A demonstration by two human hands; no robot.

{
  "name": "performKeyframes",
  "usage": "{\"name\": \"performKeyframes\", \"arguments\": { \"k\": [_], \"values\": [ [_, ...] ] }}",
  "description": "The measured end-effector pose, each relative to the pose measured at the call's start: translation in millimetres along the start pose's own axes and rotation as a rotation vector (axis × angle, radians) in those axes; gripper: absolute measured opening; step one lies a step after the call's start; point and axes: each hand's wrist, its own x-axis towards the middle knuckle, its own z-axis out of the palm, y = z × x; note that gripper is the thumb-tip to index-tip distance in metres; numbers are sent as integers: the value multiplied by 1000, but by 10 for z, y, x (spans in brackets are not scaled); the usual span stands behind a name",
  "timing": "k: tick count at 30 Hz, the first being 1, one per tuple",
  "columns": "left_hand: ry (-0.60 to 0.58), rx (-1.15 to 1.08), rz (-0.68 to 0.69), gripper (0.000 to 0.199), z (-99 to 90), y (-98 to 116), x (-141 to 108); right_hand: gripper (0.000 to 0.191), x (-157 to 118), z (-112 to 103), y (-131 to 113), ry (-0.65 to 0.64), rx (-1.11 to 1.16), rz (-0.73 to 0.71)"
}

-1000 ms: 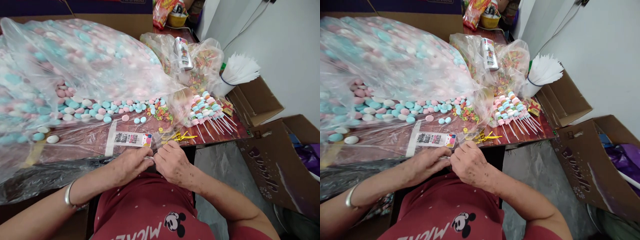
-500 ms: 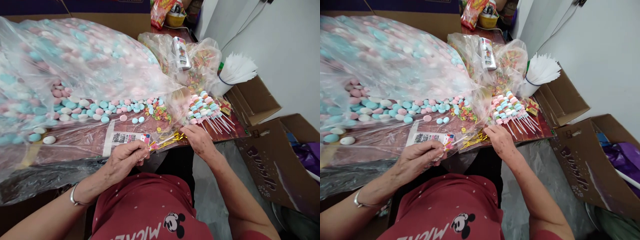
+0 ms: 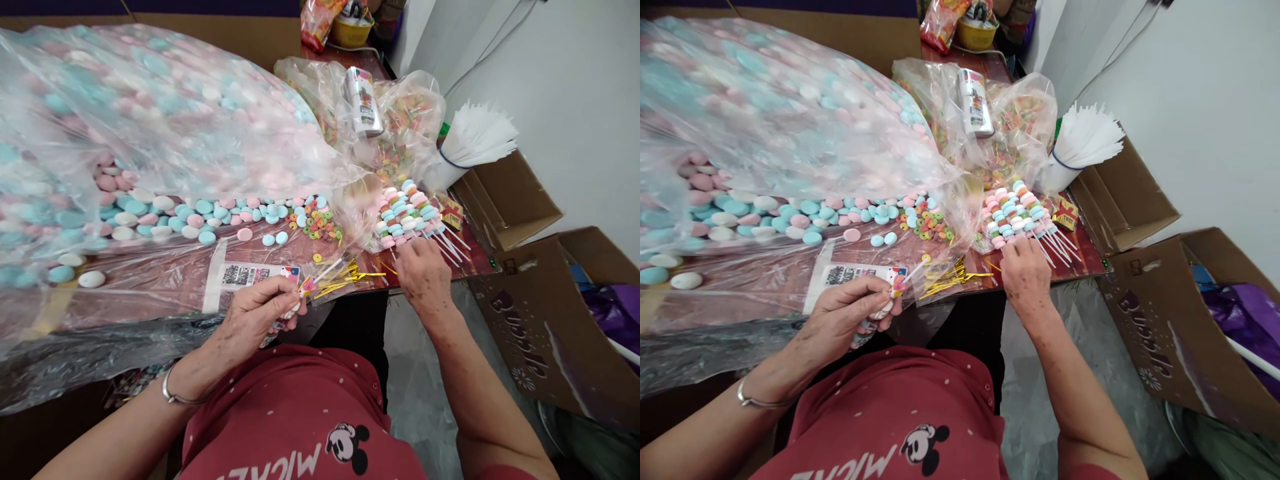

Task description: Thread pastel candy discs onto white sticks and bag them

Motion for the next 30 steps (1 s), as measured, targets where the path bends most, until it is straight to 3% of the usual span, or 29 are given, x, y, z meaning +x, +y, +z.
{"name": "performKeyframes", "arguments": {
  "k": [2,4,9,13,21,27,30],
  "values": [
    [-43,-41,22,16,65,-16,5,21,-1,-60,-106,131,199,141],
    [-96,-68,28,16,163,-23,20,18,-1,-89,-316,209,403,174],
    [-112,-120,1,19,332,-55,97,18,-18,-47,-941,64,874,191],
    [-59,-145,-9,20,281,-112,121,19,-37,7,-1132,22,1024,201],
    [41,-108,32,24,224,-154,104,20,-39,59,-1146,-30,930,99],
    [128,102,-7,21,186,-107,139,21,-64,61,-1160,141,391,-341],
    [10,217,-93,18,115,-39,154,26,-26,6,-1082,141,302,-576]
  ]
}}
